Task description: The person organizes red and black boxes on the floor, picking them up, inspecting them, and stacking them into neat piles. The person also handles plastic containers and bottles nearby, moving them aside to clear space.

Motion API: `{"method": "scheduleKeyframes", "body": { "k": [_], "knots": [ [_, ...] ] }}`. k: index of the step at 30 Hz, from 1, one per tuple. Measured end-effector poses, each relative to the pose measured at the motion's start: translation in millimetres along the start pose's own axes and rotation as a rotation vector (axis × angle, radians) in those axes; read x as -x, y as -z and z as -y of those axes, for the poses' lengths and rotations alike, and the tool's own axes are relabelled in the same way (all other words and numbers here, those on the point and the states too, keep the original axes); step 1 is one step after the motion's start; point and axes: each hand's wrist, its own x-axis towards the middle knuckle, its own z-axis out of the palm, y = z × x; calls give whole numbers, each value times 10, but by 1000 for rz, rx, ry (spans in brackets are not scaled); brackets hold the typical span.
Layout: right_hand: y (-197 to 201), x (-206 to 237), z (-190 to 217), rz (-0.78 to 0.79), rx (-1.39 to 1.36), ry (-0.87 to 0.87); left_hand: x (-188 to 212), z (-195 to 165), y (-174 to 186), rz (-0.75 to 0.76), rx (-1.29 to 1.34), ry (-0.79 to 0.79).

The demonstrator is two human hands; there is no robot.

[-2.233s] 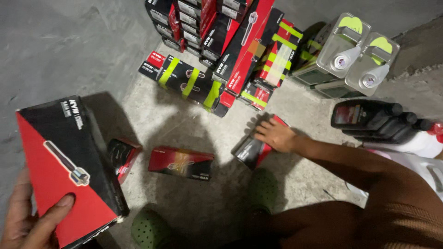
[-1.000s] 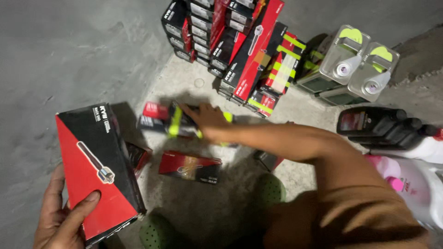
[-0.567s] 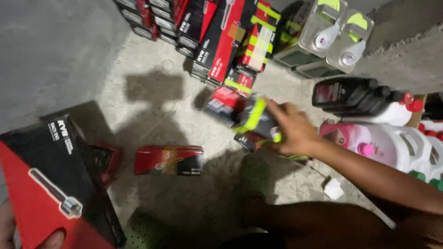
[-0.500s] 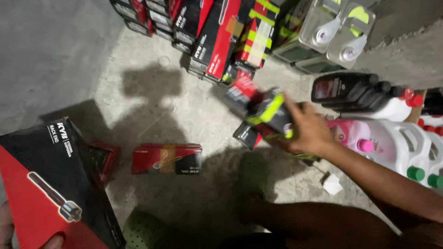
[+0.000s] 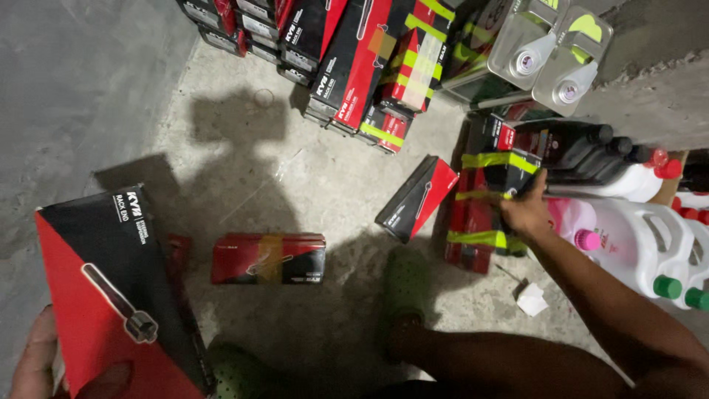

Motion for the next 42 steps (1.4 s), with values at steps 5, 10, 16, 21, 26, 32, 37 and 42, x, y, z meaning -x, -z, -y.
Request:
{"method": "scheduleKeyframes", "body": {
  "k": [5,10,16,21,26,32,37,42],
  "knots": [
    [-65,-172,140,-9,239,-298,1,-93,-29,16,-12,-1],
    [24,-32,117,4,77,-202,121,-76,-118,78,-34,38],
    [-11,154,271,112,346,-325,175,25,-197,103,-47,50],
    [-192,253,299,94,315,-246,348,78,-188,103,-41,68],
    [-248,181,380,119,-90,30,322,-124,-136,79,-20,60],
    [-258,368,984,-328,825,634,325,-670,-231,-94,336,163],
    [-882,553,1342,285,907,1244,497,-928,-366,-178,819,261],
    [-1385,543,1193,661,1285,1465,458,-791,-409,-172,940,397]
  ]
}}
